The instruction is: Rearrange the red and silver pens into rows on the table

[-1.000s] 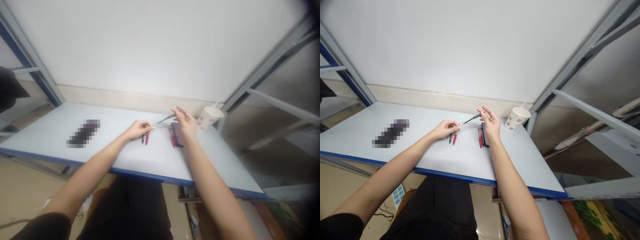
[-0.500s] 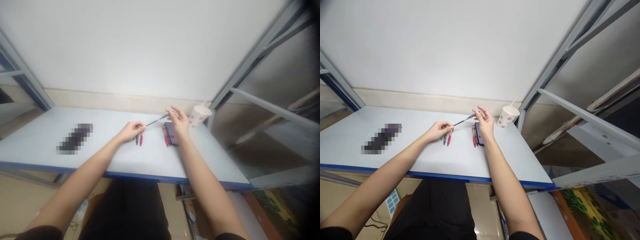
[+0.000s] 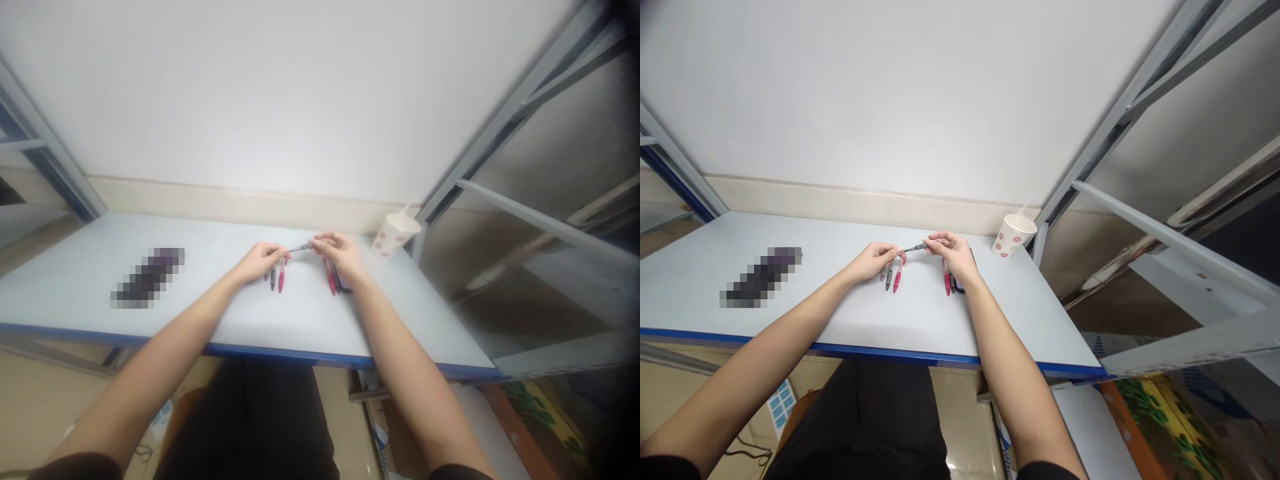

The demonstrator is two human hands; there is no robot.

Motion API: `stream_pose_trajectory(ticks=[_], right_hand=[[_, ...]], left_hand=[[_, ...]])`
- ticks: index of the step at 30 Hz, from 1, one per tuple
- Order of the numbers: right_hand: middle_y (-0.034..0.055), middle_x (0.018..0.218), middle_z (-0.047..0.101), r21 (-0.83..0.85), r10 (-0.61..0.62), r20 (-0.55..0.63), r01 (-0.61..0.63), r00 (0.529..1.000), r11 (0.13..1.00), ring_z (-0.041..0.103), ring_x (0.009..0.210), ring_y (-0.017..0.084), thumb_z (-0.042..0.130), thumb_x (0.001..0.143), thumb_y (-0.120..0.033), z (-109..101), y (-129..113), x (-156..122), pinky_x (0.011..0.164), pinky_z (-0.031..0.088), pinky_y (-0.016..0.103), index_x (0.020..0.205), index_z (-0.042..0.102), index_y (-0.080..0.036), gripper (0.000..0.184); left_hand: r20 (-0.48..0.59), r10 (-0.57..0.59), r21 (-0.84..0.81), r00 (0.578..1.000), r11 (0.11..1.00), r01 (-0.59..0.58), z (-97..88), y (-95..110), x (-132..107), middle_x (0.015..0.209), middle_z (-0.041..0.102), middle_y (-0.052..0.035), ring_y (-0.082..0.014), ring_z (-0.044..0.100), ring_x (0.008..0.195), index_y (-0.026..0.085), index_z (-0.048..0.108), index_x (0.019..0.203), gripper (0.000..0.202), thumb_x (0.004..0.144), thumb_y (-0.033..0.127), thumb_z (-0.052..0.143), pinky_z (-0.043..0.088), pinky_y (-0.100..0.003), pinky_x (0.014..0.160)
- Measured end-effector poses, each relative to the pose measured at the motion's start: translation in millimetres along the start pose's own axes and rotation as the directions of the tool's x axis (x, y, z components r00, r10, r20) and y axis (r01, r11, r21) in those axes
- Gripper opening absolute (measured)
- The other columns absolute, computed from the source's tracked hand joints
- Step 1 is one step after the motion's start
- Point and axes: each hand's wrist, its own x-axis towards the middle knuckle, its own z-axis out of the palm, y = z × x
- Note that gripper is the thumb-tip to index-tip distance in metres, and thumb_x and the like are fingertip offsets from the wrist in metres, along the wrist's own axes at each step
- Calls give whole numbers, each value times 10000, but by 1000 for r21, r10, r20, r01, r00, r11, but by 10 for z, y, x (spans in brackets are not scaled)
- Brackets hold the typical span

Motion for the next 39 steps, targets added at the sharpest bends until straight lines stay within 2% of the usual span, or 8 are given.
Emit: stream_pose_trajectory(ticks=[2,6,9,15,19,22,28,39], right_hand=[[72,834,753,-10,2,39,-1,999,1000,732,828,236,883,709,-567,-11,-14,0,720,549,337,966,694,-188,495],[19,728,687,-73,-64,22,65,998,995,697,747,204,833,742,-617,-35,-33,14,733,547,340,950,680,-196,494],[-3,693,654,-107,-114,13,115,993,988,686,739,200,800,788,-605,-37,-36,4,727,545,339,979,671,-206,462],[95,1102,780,26,-146,-39,147,989,989,718,991,239,864,711,-483,-60,2,43,797,571,363,1064,654,-236,479],[86,1116,784,129,-157,-154,178,975,976,721,1071,249,866,669,-455,-86,9,101,906,577,402,1090,644,-249,518],[90,1126,780,100,-189,-205,212,960,972,727,1052,238,846,712,-457,-94,8,111,940,575,414,1113,649,-240,497],[98,1150,766,46,-263,-297,288,918,956,724,1074,231,800,795,-452,-158,66,147,906,589,394,1130,633,-238,431],[70,1038,788,124,-250,-337,306,908,944,734,946,202,875,726,-422,-146,136,213,780,591,336,1055,683,-222,431]], left_hand=[[2,5,-3,1000,1000,-5,-6,11,-1,572,404,41,-101,376,485,123,775,939,448,955,547,630,348,-230,471],[24,-7,-20,1000,1000,7,7,45,-12,626,480,14,-109,446,513,120,776,974,427,935,530,662,378,-229,480],[5,1,-1,1000,1000,-1,12,31,-7,620,466,23,-108,435,513,131,771,963,446,944,559,646,378,-230,492],[52,-12,-89,999,996,16,-16,-147,70,555,377,53,-104,359,473,158,732,885,555,976,682,571,380,-245,501],[38,-24,-155,999,987,30,-10,-171,90,578,411,45,-99,367,479,150,744,923,543,955,677,619,376,-242,485],[42,-47,-154,998,987,53,-3,-121,74,612,457,32,-101,417,510,143,755,967,476,947,611,671,390,-234,492],[22,-79,-168,997,982,82,-4,-47,54,609,478,25,-101,448,532,136,754,935,394,960,524,690,400,-227,507],[16,-78,-190,997,978,79,10,-6,49,579,509,19,-100,462,521,128,751,890,360,930,483,717,374,-220,507]])
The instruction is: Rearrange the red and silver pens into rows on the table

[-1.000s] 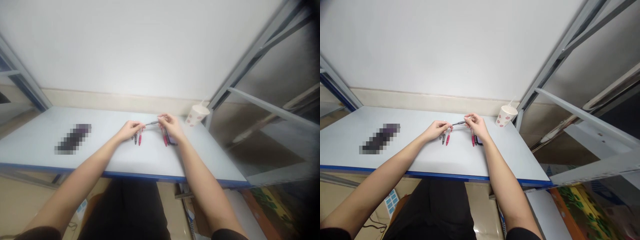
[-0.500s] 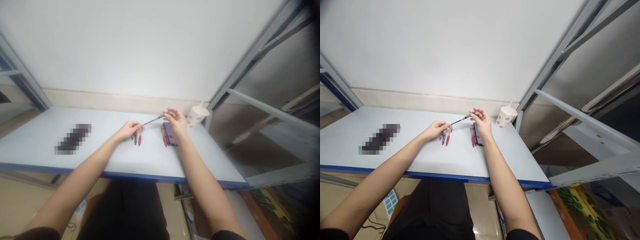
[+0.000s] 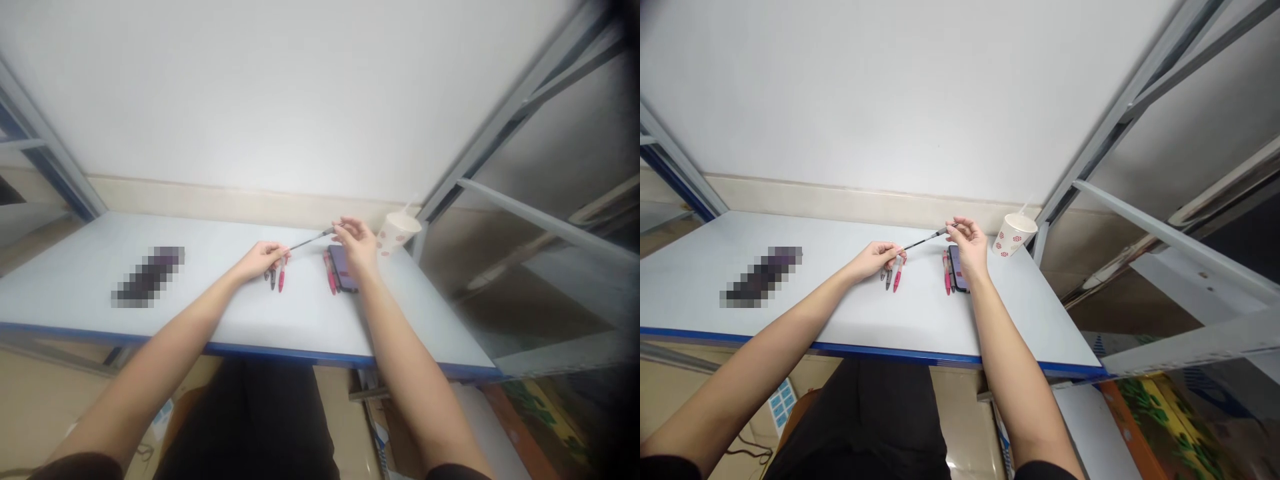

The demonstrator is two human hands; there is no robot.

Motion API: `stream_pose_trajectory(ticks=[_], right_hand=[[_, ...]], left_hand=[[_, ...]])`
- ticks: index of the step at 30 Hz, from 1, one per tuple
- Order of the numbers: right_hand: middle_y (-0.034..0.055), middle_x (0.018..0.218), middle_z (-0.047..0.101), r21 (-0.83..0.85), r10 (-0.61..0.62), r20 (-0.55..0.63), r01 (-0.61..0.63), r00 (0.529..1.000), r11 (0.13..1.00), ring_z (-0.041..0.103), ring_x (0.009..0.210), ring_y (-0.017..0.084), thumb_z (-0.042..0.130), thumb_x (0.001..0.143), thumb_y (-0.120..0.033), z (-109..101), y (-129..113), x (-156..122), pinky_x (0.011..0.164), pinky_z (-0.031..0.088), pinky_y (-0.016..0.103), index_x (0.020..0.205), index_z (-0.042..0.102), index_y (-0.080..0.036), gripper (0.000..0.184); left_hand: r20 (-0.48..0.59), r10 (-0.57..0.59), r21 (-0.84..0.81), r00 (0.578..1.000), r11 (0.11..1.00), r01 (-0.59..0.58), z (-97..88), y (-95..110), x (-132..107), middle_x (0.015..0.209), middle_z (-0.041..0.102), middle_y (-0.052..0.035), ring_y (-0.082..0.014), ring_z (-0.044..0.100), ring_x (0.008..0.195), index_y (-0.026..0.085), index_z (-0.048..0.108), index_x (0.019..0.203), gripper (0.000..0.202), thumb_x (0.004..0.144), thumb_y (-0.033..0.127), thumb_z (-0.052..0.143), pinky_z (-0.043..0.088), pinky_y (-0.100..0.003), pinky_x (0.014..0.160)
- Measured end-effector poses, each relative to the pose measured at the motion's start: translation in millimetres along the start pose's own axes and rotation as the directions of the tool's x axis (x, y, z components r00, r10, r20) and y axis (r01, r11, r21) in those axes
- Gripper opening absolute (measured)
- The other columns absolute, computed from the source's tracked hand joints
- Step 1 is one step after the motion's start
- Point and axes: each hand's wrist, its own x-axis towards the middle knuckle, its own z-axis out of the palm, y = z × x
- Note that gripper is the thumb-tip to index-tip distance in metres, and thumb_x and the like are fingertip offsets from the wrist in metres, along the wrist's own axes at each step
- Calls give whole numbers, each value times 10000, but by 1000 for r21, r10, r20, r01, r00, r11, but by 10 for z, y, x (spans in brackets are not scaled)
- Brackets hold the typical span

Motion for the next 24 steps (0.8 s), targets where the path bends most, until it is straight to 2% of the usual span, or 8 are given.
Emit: stream_pose_trajectory(ticks=[9,13,18,21,24], right_hand=[[72,1054,769,-44,9,-12,-10,1000,999,725,966,201,832,734,-419,-47,-34,18,776,573,325,1097,669,-224,443],[87,1109,768,-103,54,58,-48,997,994,725,985,208,823,752,-448,-38,-30,-9,804,578,342,1117,670,-223,455],[87,1093,782,-80,140,118,-131,983,988,726,923,197,861,712,-442,19,-69,-78,841,576,356,1052,688,-211,446],[85,1035,783,-111,206,227,-185,952,976,730,906,202,883,695,-435,65,-129,-137,829,574,353,988,701,-200,418],[68,920,760,-168,252,313,-208,916,964,722,828,198,877,710,-462,91,-183,-193,731,559,316,921,695,-198,383]], left_hand=[[-7,13,-6,1000,1000,-13,-5,-21,10,572,492,29,-99,461,516,132,758,892,391,925,520,725,401,-229,529],[0,-3,0,1000,1000,3,11,-29,12,572,509,26,-104,474,515,131,754,905,370,925,499,723,401,-231,521],[2,10,6,1000,1000,-10,28,-29,6,573,522,25,-99,482,503,127,748,889,362,926,486,718,394,-229,520],[23,19,16,1000,1000,-20,27,-32,-2,580,521,26,-98,476,501,124,751,910,357,930,479,712,380,-225,499],[26,46,30,999,998,-46,29,-58,-5,593,534,18,-99,480,508,122,766,927,339,916,458,728,377,-223,488]])
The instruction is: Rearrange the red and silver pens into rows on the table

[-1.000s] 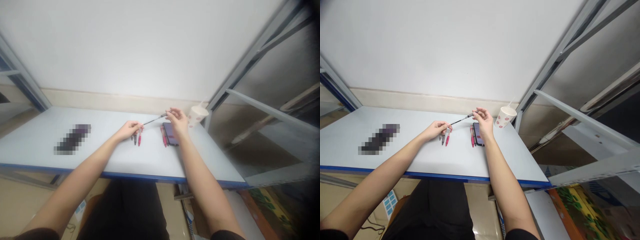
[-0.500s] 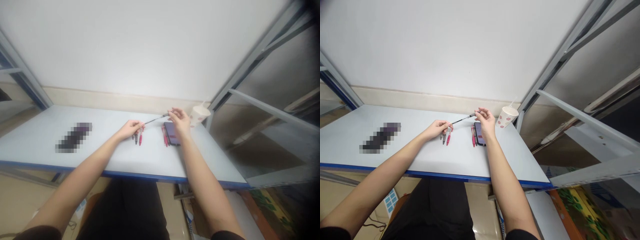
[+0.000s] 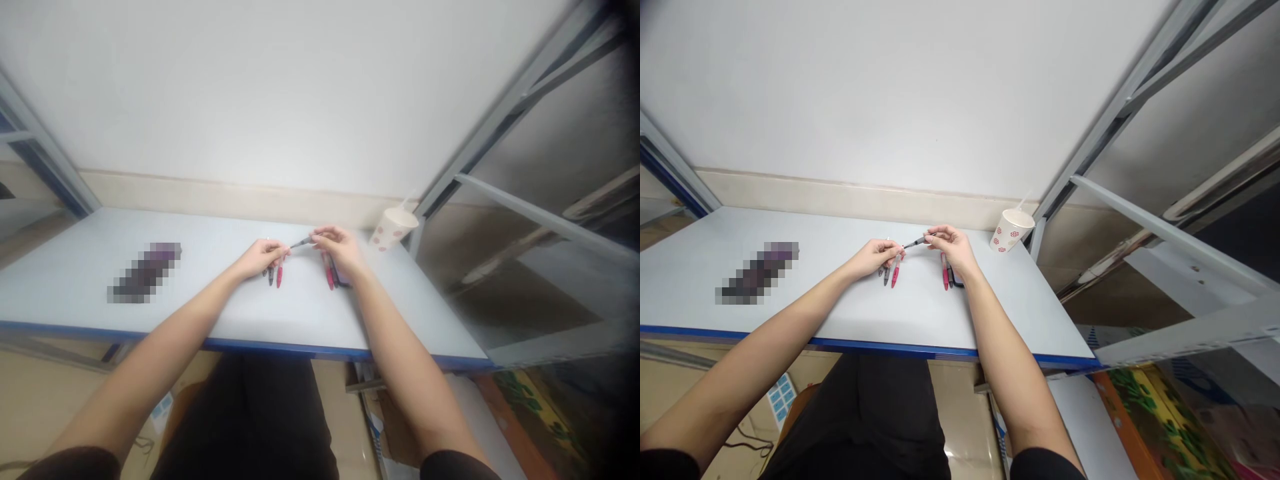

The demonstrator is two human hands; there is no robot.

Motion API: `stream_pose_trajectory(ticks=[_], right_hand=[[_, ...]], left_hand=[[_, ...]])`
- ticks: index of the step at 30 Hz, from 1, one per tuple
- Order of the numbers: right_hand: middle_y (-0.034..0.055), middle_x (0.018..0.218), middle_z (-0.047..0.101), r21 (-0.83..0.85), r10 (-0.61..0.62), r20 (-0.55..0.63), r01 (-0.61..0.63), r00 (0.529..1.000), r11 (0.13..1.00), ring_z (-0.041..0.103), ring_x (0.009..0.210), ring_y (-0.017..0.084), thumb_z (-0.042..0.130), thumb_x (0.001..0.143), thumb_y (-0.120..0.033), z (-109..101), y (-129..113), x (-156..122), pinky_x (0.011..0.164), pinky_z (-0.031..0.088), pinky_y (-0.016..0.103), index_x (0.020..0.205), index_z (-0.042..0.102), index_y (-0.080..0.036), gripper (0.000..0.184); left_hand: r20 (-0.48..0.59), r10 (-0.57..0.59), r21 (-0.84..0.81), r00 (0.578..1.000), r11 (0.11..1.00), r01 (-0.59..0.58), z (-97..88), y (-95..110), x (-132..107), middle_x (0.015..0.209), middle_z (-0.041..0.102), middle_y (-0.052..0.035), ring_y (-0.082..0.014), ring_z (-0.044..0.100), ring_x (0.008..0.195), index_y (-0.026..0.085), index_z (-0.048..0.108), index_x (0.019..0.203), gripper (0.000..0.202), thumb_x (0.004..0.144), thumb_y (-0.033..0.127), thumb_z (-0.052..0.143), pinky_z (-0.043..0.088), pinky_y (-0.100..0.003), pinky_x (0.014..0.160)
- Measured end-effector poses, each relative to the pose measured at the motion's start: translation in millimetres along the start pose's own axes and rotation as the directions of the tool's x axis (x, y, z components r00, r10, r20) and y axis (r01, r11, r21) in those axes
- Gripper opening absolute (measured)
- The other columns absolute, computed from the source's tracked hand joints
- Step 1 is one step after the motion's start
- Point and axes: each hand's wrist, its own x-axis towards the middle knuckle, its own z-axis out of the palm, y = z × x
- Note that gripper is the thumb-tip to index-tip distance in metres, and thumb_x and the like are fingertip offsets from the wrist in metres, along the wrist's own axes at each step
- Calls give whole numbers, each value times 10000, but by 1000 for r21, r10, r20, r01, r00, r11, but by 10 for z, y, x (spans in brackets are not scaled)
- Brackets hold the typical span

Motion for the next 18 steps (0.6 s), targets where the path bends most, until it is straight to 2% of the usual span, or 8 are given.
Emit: stream_pose_trajectory(ticks=[3,6,10,12,15,18], right_hand=[[19,752,671,-72,18,28,-16,999,997,660,684,179,825,782,-520,9,-19,-39,569,482,275,901,660,-215,367],[-29,626,557,-178,35,50,-26,998,984,560,582,157,725,880,-574,-8,-36,-56,519,425,264,962,643,-225,368],[-11,723,636,-253,35,168,9,985,967,592,643,159,795,830,-560,-46,-85,-74,564,460,263,1102,660,-227,451],[9,757,657,-273,80,191,-25,978,962,594,606,155,788,831,-588,-55,-105,-89,526,441,264,1030,679,-212,439],[21,662,621,-330,173,158,-113,972,937,527,471,138,616,927,-708,-56,-111,-109,444,372,274,826,658,-186,533],[-6,693,649,-316,126,174,-66,977,946,531,458,129,761,843,-670,-68,-94,-115,441,369,264,946,677,-199,489]], left_hand=[[-39,45,26,998,999,-44,2,-40,1,645,606,-18,-106,521,525,121,780,917,335,879,454,760,387,-228,482],[-60,70,74,996,995,-65,-13,-73,5,705,683,-57,-115,560,523,127,790,916,339,870,462,769,408,-236,474],[-101,91,100,991,992,-81,-50,-106,23,760,726,-80,-131,618,588,143,798,882,331,888,470,751,443,-229,499],[-115,102,104,988,990,-91,-56,-116,30,757,726,-77,-138,637,618,151,794,855,325,893,469,745,453,-222,512],[-105,97,107,990,991,-85,-44,-111,25,741,722,-79,-147,646,608,153,788,848,343,904,488,735,457,-228,503],[-113,90,121,990,990,-76,-29,-84,11,755,727,-79,-144,630,583,158,792,863,350,910,498,725,445,-232,478]])
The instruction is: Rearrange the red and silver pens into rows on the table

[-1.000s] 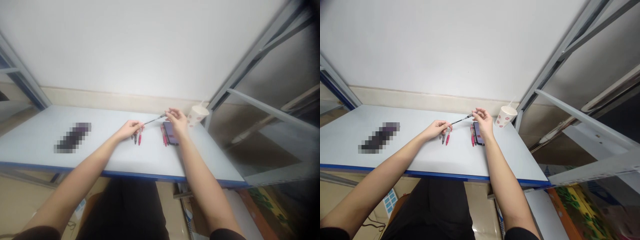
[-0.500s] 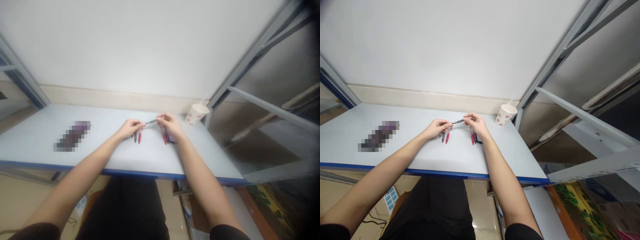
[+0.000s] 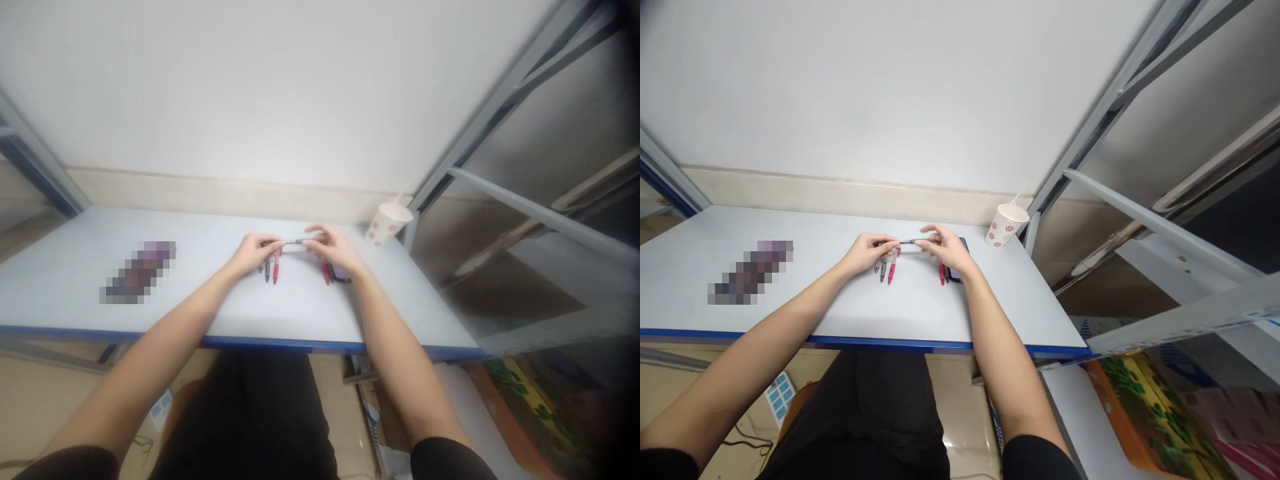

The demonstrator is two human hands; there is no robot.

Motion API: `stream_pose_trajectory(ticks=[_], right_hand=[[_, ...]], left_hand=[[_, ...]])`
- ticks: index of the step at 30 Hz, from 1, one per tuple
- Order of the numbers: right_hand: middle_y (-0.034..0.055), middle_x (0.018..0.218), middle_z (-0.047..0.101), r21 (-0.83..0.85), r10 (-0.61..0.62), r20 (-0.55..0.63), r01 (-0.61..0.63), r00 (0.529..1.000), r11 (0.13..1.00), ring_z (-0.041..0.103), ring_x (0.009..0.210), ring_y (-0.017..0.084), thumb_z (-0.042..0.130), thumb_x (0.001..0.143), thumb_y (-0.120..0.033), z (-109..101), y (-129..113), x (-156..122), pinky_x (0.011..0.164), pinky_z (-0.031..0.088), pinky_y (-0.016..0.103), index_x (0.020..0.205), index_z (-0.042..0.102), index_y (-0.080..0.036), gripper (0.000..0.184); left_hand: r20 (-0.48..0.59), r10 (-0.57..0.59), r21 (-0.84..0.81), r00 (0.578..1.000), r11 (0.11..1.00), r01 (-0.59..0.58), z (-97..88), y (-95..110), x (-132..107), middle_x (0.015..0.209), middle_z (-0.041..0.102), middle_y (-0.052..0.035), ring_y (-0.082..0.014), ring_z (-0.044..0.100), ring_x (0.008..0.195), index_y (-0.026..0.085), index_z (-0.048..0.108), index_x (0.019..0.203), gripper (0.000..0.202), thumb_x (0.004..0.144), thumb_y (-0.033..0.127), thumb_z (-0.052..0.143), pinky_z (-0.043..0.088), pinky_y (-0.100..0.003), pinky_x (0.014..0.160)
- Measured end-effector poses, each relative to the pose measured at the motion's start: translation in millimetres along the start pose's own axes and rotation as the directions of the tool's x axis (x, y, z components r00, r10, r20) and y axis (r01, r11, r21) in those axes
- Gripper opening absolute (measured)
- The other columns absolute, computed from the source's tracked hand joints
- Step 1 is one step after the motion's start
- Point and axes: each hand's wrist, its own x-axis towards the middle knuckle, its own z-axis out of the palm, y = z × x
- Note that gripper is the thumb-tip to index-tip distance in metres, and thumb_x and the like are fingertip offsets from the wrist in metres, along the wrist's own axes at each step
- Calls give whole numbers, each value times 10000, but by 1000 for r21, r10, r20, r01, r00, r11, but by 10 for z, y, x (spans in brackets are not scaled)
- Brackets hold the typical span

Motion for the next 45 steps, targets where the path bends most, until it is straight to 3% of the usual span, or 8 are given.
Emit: stream_pose_trajectory(ticks=[4,8,12,16,22,28,40,45], right_hand=[[5,620,615,-54,93,11,-93,996,994,510,384,140,615,927,-740,-20,20,1,408,335,292,819,658,-202,550],[0,712,651,-124,-56,17,57,998,991,546,479,139,731,884,-638,2,-5,-5,483,385,282,924,681,-217,426],[5,599,560,-149,-3,22,6,1000,989,495,478,153,528,996,-657,56,-16,-3,488,363,296,790,637,-206,507],[8,753,653,-156,-107,-6,104,994,982,539,583,153,717,893,-553,84,-20,2,557,401,283,975,672,-216,350],[-5,523,532,-201,-8,72,23,997,979,446,492,145,481,1017,-596,121,-79,-28,541,365,289,732,635,-198,514],[4,738,673,-175,-85,12,86,996,981,451,547,125,671,918,-518,171,-114,-47,553,350,266,888,668,-210,310],[-40,450,431,-190,85,72,-70,994,979,367,459,123,508,1004,-630,168,-60,-1,537,340,277,713,675,-180,561],[7,614,664,-205,98,140,-68,985,977,380,470,117,580,985,-581,99,-109,-25,501,313,272,878,732,-174,447]], left_hand=[[-1,4,19,1000,1000,-4,2,26,2,758,722,-68,-129,590,547,158,799,864,348,903,495,720,438,-236,466],[-46,20,-3,999,1000,-20,-3,27,8,726,699,-69,-132,590,571,147,796,851,341,897,478,726,429,-233,481],[-24,44,-28,999,999,-45,-25,57,0,731,695,-76,-129,574,588,133,803,865,336,891,462,744,435,-244,517],[-38,31,-45,999,998,-33,-45,109,-9,716,693,-73,-129,572,602,130,800,844,338,882,463,755,442,-254,555],[15,26,-40,1000,999,-25,-77,155,-29,789,742,-96,-145,605,639,125,816,873,352,852,474,780,484,-271,600],[20,-24,-28,1000,999,25,-86,196,-37,715,711,-74,-143,593,603,135,810,831,327,842,461,784,480,-269,584],[69,8,-54,998,999,-4,-90,198,-44,675,684,-61,-144,595,609,138,804,809,377,836,514,792,484,-271,586],[61,-48,-81,997,995,53,-102,197,-34,696,713,-53,-156,629,605,137,777,1037,446,784,496,853,500,-272,576]])
